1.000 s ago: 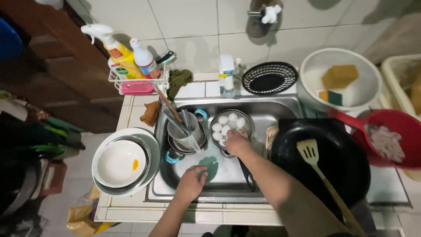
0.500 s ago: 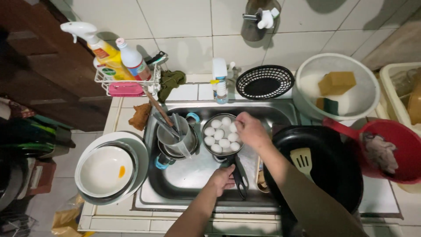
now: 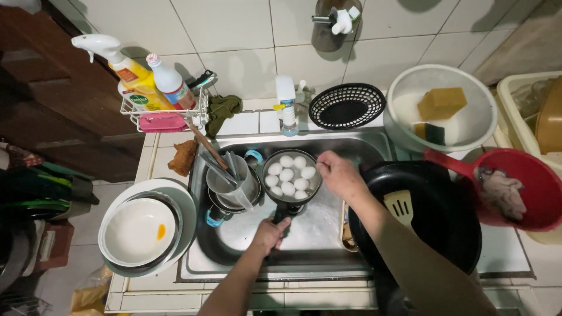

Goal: Frying pieces of meat in a pan on a gas stove and rinsing boiled eggs in a sink.

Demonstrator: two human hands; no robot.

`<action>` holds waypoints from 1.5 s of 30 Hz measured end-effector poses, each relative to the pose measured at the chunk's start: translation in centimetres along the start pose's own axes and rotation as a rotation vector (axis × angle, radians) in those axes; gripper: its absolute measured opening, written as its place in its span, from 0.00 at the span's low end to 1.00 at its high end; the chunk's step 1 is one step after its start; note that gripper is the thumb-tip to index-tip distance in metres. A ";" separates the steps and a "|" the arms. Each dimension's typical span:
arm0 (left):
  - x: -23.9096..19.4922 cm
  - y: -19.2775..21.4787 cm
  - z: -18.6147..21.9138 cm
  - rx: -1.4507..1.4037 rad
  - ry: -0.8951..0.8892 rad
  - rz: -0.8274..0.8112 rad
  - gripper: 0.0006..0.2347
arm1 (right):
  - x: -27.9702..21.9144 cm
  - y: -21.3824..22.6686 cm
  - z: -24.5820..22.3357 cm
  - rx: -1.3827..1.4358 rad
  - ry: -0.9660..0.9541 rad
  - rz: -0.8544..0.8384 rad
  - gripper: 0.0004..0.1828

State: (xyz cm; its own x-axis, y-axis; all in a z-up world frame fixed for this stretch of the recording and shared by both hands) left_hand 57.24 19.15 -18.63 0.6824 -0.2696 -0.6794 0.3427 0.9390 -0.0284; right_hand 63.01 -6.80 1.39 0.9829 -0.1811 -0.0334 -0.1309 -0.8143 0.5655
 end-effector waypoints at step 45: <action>-17.9 4.6 8.6 0.490 -0.109 0.192 0.17 | -3.8 -11.4 -8.7 -0.321 0.056 -0.409 0.43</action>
State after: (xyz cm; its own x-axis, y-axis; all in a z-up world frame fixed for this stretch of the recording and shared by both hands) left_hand 52.21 26.44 -0.28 0.8165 -0.1481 -0.5580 0.4488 0.7708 0.4522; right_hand 61.92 7.97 2.27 0.9520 0.1527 -0.2653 0.3025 -0.6006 0.7401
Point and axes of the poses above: each hand's wrist, its own x-axis towards the middle knuckle, its own y-axis out of the back of the hand, z = x × y, the point moved 4 cm from there along x, towards the middle knuckle, and after that the axes turned 6 degrees about x, right-handed, at the moved point
